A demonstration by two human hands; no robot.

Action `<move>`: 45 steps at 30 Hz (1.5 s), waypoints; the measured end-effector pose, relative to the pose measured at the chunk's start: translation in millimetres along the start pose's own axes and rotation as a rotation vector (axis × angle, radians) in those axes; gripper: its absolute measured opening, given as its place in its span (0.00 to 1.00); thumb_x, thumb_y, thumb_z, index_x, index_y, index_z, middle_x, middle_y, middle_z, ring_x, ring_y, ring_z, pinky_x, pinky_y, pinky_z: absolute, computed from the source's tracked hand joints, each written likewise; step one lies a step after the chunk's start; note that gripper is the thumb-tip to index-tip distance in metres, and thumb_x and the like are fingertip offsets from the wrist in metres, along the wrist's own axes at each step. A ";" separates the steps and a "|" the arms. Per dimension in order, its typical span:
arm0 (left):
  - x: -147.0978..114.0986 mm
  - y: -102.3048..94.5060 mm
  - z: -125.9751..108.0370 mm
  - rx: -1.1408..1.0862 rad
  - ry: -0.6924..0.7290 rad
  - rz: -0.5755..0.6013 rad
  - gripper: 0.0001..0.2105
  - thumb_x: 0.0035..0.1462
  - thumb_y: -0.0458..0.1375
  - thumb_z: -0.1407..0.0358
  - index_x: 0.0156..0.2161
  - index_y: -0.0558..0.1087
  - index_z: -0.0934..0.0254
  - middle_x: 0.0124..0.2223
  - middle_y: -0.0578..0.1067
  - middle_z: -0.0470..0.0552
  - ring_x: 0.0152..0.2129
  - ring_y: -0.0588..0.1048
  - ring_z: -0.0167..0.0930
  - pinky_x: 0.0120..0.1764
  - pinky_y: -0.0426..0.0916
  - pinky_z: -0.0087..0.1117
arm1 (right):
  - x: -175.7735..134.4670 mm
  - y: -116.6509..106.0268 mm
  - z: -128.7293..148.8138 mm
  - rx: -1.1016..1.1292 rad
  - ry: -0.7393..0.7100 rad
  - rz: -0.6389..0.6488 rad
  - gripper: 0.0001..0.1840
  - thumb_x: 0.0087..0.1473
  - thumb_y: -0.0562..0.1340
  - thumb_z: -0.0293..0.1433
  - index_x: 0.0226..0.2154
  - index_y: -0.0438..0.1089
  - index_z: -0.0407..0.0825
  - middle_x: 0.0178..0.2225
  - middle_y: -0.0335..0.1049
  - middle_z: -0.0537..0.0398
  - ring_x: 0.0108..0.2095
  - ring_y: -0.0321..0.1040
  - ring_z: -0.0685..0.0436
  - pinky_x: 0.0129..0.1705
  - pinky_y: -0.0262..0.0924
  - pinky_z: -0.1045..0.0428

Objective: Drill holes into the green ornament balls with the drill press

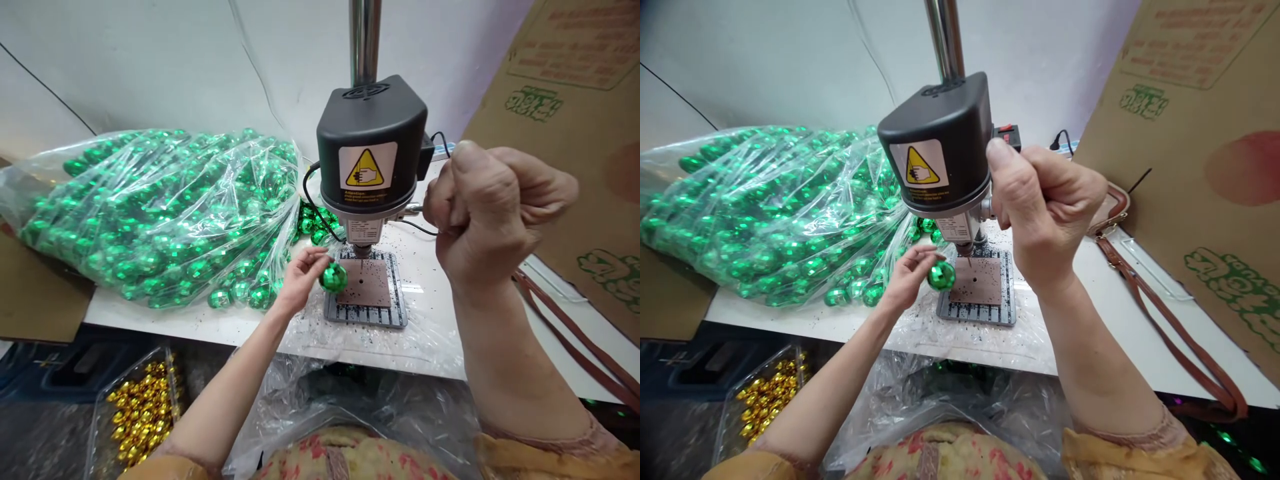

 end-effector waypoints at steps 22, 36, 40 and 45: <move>-156.6 104.6 -17.0 0.607 0.673 0.523 0.21 0.58 0.61 0.70 0.57 0.69 0.61 0.64 0.62 0.68 0.56 0.70 0.47 0.50 0.73 0.43 | -3.4 -0.4 1.0 -0.161 0.058 0.026 0.33 0.59 0.63 0.45 0.15 0.46 0.48 0.16 0.38 0.64 0.16 0.43 0.60 0.21 0.45 0.56; -68.6 10.3 1.8 -0.521 -0.449 -0.053 0.24 0.60 0.60 0.43 0.52 0.71 0.58 0.47 0.76 0.53 0.40 0.78 0.33 0.43 0.78 0.38 | -3.2 0.1 2.3 -0.008 -0.022 0.029 0.29 0.59 0.64 0.34 0.14 0.51 0.47 0.12 0.47 0.66 0.14 0.45 0.60 0.18 0.42 0.54; -64.5 15.7 -2.0 -0.601 -0.476 -0.030 0.27 0.50 0.72 0.56 0.53 0.69 0.57 0.45 0.77 0.49 0.41 0.78 0.32 0.50 0.76 0.42 | -4.0 -0.5 2.4 0.005 -0.014 0.035 0.27 0.60 0.63 0.29 0.14 0.53 0.48 0.12 0.47 0.65 0.14 0.47 0.58 0.19 0.42 0.53; -55.1 12.9 1.3 -0.314 -0.352 -0.043 0.26 0.43 0.75 0.58 0.45 0.69 0.62 0.38 0.76 0.47 0.35 0.76 0.29 0.42 0.73 0.33 | -3.4 -1.1 1.9 0.014 -0.032 0.031 0.27 0.59 0.62 0.27 0.13 0.52 0.48 0.12 0.46 0.65 0.14 0.46 0.57 0.18 0.41 0.53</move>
Point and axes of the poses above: each hand's wrist, its own x-axis towards the middle knuckle, its own y-axis out of the palm, z = x × y, the point moved 5 cm from there along x, towards the middle knuckle
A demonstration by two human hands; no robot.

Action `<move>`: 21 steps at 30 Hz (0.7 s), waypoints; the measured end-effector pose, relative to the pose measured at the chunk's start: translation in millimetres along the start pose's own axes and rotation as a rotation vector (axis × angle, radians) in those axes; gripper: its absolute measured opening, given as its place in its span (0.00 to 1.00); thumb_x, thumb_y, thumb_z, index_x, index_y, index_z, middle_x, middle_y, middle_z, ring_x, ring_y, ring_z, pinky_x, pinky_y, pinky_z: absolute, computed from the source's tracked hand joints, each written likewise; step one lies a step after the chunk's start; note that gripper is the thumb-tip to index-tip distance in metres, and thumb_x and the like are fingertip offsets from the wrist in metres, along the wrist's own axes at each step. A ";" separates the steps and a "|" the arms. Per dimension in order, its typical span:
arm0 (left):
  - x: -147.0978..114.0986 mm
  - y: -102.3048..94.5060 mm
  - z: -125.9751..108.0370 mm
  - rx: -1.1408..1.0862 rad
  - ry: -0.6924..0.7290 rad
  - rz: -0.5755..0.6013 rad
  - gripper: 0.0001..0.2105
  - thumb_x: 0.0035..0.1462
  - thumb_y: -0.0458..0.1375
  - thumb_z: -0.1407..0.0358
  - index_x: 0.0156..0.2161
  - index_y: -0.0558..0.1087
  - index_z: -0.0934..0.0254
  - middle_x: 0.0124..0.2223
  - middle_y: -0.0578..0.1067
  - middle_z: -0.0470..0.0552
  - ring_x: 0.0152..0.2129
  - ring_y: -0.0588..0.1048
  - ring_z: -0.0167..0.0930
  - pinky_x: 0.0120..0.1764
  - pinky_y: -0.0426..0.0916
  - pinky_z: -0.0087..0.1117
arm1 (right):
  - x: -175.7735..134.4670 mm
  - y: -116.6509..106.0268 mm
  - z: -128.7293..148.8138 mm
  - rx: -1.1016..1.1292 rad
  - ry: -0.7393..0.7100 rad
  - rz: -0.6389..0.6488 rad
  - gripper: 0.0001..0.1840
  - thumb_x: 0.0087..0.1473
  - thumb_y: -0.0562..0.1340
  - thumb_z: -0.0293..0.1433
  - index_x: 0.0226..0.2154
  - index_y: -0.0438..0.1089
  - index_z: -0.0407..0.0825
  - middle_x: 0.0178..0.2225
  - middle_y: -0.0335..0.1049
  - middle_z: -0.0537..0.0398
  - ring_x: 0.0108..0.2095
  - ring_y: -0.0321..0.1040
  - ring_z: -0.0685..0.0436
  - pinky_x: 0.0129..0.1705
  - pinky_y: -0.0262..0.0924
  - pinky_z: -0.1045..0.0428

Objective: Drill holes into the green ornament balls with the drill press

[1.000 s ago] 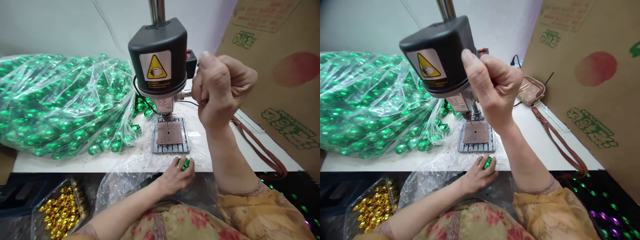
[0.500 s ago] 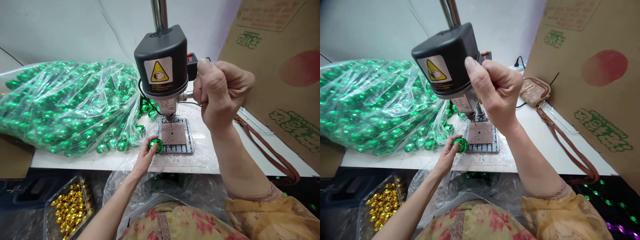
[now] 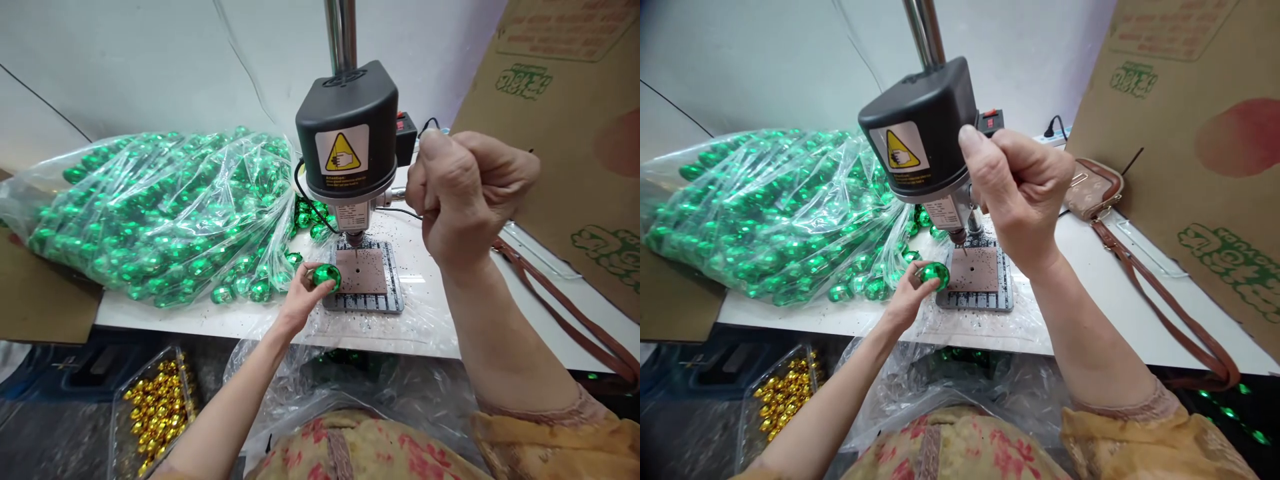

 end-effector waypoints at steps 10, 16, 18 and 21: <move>37.1 18.2 13.8 0.106 0.132 0.058 0.27 0.54 0.68 0.49 0.54 0.70 0.60 0.47 0.78 0.52 0.46 0.76 0.34 0.52 0.70 0.36 | -5.7 -4.2 -9.0 -0.117 0.132 -0.032 0.31 0.58 0.64 0.45 0.15 0.49 0.50 0.15 0.44 0.63 0.16 0.46 0.56 0.19 0.49 0.53; 44.5 31.5 20.5 0.105 0.139 0.080 0.28 0.56 0.66 0.48 0.56 0.69 0.60 0.50 0.77 0.54 0.48 0.76 0.36 0.54 0.69 0.37 | -10.7 -4.8 -9.7 -0.165 0.149 0.001 0.30 0.61 0.60 0.48 0.18 0.49 0.50 0.19 0.41 0.60 0.20 0.53 0.55 0.23 0.55 0.54; 44.5 35.2 21.2 0.118 0.147 0.095 0.29 0.56 0.66 0.47 0.56 0.69 0.60 0.50 0.77 0.54 0.49 0.76 0.37 0.55 0.70 0.39 | -11.1 -4.3 -7.8 -0.209 0.125 0.003 0.29 0.62 0.58 0.48 0.18 0.49 0.50 0.20 0.41 0.60 0.21 0.54 0.55 0.23 0.53 0.54; 44.3 38.0 23.0 0.141 0.157 0.108 0.28 0.56 0.66 0.48 0.56 0.68 0.60 0.52 0.77 0.55 0.51 0.75 0.38 0.56 0.69 0.40 | -11.7 -3.6 -6.2 -0.263 0.109 0.008 0.29 0.63 0.56 0.50 0.19 0.52 0.51 0.20 0.41 0.59 0.22 0.56 0.53 0.23 0.54 0.54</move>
Point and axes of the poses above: each hand's wrist, its own x-axis towards the middle knuckle, its own y-axis out of the palm, z = x × y, the point moved 5 cm from there along x, towards the middle knuckle
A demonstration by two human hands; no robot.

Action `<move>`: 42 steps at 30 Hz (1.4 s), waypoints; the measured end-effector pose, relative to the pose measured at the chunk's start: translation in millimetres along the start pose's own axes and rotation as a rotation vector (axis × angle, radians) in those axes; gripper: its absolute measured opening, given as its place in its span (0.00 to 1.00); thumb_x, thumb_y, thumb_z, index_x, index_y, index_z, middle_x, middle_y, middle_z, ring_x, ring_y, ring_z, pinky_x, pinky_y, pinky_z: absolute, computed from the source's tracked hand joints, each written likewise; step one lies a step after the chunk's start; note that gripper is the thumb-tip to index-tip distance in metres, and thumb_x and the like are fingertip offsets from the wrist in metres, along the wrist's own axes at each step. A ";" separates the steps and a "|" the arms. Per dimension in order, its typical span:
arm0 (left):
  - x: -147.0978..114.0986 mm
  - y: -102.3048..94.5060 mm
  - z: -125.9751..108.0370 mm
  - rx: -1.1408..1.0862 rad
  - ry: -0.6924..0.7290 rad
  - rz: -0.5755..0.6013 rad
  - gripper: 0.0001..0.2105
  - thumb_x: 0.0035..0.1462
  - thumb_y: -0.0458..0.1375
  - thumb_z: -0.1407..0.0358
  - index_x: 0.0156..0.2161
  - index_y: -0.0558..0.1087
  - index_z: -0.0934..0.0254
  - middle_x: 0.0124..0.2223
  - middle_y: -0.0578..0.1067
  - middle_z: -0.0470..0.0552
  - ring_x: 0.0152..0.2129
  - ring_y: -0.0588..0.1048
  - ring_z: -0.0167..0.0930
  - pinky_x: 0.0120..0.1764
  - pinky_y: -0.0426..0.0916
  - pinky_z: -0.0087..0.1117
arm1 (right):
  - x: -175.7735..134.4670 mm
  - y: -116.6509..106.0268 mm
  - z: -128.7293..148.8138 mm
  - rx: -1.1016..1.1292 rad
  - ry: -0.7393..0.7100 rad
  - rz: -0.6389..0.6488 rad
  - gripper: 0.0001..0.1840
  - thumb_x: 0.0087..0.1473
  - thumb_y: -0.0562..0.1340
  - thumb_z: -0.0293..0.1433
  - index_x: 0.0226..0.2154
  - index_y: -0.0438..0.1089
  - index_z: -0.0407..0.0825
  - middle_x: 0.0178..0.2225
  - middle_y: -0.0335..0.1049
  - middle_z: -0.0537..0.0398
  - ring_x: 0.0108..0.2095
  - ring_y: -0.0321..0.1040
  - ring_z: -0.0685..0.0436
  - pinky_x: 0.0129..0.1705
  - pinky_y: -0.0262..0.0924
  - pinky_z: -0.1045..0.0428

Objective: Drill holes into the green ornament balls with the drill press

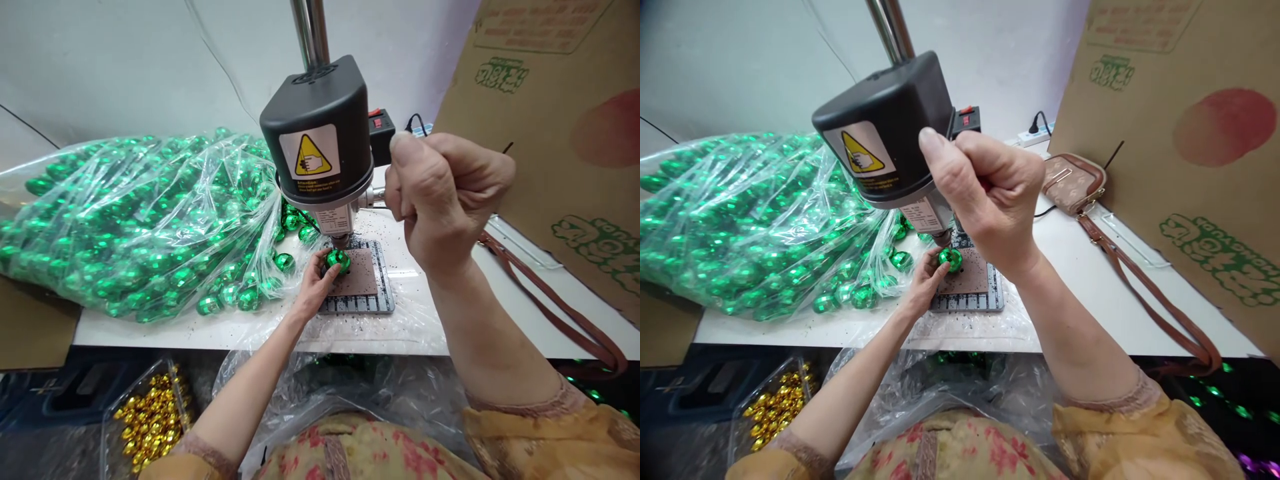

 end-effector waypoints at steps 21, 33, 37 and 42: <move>-3.9 9.3 4.7 0.347 0.209 0.072 0.26 0.56 0.67 0.56 0.57 0.68 0.60 0.58 0.73 0.57 0.58 0.71 0.42 0.62 0.63 0.45 | 6.4 1.6 6.6 0.162 -0.098 0.015 0.30 0.60 0.63 0.39 0.16 0.48 0.50 0.16 0.40 0.62 0.16 0.42 0.56 0.21 0.39 0.51; -5.9 12.4 -1.3 0.319 0.270 0.084 0.24 0.58 0.67 0.56 0.56 0.68 0.61 0.53 0.75 0.55 0.50 0.74 0.38 0.55 0.68 0.39 | -13.6 -5.5 8.2 0.113 -0.166 0.015 0.28 0.60 0.61 0.28 0.14 0.49 0.47 0.14 0.43 0.62 0.17 0.43 0.57 0.22 0.36 0.50; -6.6 12.5 -1.1 0.321 0.259 0.087 0.24 0.58 0.67 0.56 0.56 0.68 0.61 0.53 0.75 0.55 0.51 0.74 0.38 0.55 0.67 0.40 | -16.9 -5.9 7.5 0.111 -0.190 0.038 0.28 0.61 0.60 0.28 0.15 0.47 0.48 0.14 0.44 0.62 0.17 0.43 0.57 0.22 0.37 0.50; -7.3 12.6 -2.8 0.324 0.263 0.067 0.24 0.58 0.67 0.56 0.56 0.69 0.61 0.53 0.75 0.55 0.51 0.74 0.39 0.55 0.67 0.40 | -20.6 -6.7 5.9 0.119 -0.233 0.027 0.27 0.59 0.60 0.27 0.16 0.46 0.47 0.15 0.43 0.62 0.16 0.43 0.57 0.22 0.36 0.51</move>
Point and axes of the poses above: each hand's wrist, its own x-axis towards the middle knuckle, its own y-axis out of the palm, z = x × y, the point moved 5 cm from there along x, towards the middle knuckle
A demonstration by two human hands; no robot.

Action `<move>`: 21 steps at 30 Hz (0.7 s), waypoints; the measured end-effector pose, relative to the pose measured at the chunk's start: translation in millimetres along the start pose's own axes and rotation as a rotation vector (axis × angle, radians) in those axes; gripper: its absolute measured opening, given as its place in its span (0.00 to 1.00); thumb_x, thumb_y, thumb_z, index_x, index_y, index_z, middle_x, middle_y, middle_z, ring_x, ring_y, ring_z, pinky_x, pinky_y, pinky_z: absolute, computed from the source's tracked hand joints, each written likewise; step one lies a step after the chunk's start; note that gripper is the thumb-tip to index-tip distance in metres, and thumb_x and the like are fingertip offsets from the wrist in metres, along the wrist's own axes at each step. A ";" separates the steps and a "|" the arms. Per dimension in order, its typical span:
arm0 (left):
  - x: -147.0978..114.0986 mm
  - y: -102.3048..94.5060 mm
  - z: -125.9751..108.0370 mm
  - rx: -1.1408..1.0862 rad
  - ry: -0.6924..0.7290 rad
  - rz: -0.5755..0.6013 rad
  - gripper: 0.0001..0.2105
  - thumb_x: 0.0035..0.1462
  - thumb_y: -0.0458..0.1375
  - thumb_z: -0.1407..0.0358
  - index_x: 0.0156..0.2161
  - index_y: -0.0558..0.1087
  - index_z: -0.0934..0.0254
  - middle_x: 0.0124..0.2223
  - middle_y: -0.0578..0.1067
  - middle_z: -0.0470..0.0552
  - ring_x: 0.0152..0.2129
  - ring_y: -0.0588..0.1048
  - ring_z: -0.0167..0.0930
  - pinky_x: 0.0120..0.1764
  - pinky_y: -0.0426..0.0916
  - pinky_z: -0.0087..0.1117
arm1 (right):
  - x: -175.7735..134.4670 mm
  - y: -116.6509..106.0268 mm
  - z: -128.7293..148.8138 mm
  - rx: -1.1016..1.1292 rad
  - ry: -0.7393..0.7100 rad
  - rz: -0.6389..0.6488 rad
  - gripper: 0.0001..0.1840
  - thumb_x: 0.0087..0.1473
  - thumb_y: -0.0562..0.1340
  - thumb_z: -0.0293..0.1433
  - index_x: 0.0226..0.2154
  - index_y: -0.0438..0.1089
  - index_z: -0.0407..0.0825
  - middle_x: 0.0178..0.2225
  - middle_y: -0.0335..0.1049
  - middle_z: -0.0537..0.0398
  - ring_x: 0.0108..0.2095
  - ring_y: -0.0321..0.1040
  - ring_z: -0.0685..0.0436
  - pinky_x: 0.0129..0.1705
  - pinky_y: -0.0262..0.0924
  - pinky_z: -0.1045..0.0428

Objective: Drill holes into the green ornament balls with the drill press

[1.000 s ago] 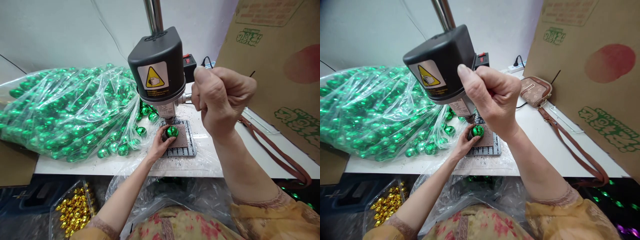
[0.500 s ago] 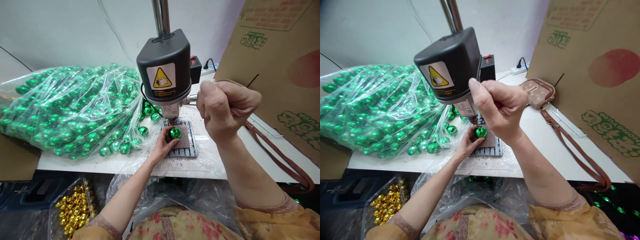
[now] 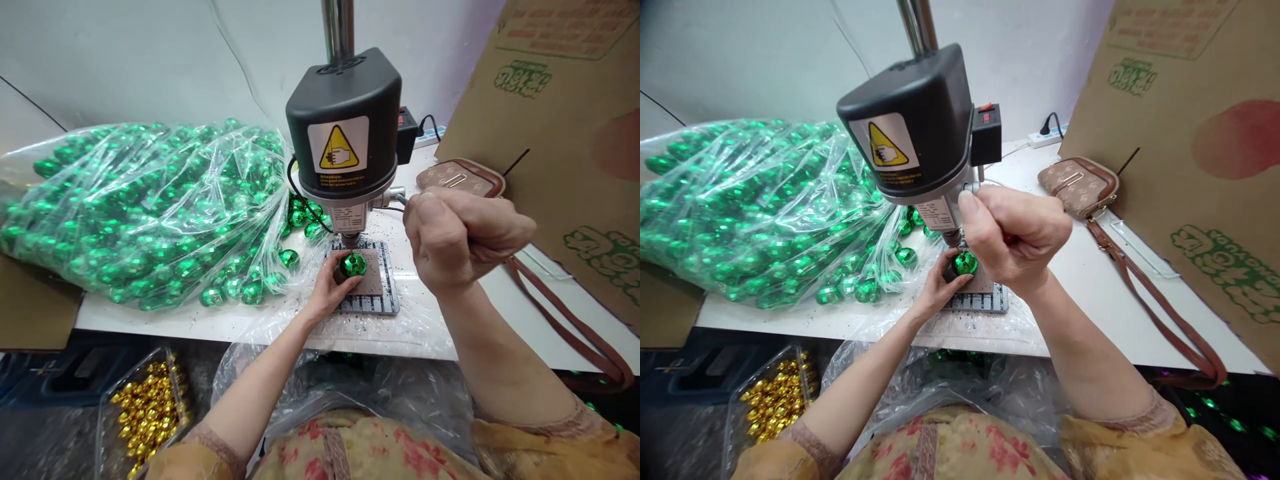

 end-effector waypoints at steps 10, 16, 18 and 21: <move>-0.5 1.7 1.9 -0.044 -0.007 -0.001 0.25 0.57 0.67 0.55 0.56 0.68 0.60 0.54 0.75 0.55 0.52 0.73 0.40 0.57 0.65 0.42 | -9.9 -3.4 -0.3 -0.056 -0.149 0.013 0.26 0.57 0.59 0.23 0.16 0.44 0.47 0.15 0.44 0.64 0.15 0.48 0.58 0.19 0.44 0.53; -0.6 2.4 4.5 -0.060 -0.023 0.025 0.25 0.58 0.67 0.58 0.57 0.67 0.60 0.57 0.73 0.57 0.55 0.71 0.41 0.60 0.63 0.44 | -13.3 -4.8 -3.2 -0.036 -0.192 0.010 0.26 0.55 0.60 0.22 0.17 0.41 0.48 0.16 0.41 0.64 0.15 0.45 0.58 0.19 0.40 0.52; -0.8 2.7 6.1 -0.070 -0.023 0.027 0.25 0.58 0.67 0.59 0.57 0.67 0.60 0.57 0.73 0.57 0.56 0.71 0.41 0.60 0.63 0.44 | -14.3 -5.0 -4.1 -0.009 -0.212 0.014 0.26 0.54 0.60 0.21 0.18 0.41 0.49 0.16 0.40 0.64 0.15 0.43 0.58 0.18 0.39 0.52; -1.2 2.7 8.4 -0.078 -0.024 0.025 0.25 0.57 0.67 0.58 0.58 0.68 0.59 0.58 0.73 0.57 0.56 0.71 0.41 0.61 0.63 0.44 | -15.8 -5.2 -6.5 0.005 -0.217 0.037 0.25 0.53 0.59 0.21 0.18 0.41 0.49 0.16 0.41 0.64 0.15 0.43 0.57 0.18 0.39 0.52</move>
Point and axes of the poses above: each hand's wrist, its own x-axis towards the middle knuckle, its own y-axis out of the palm, z = x × y, the point moved 5 cm from there along x, towards the middle knuckle
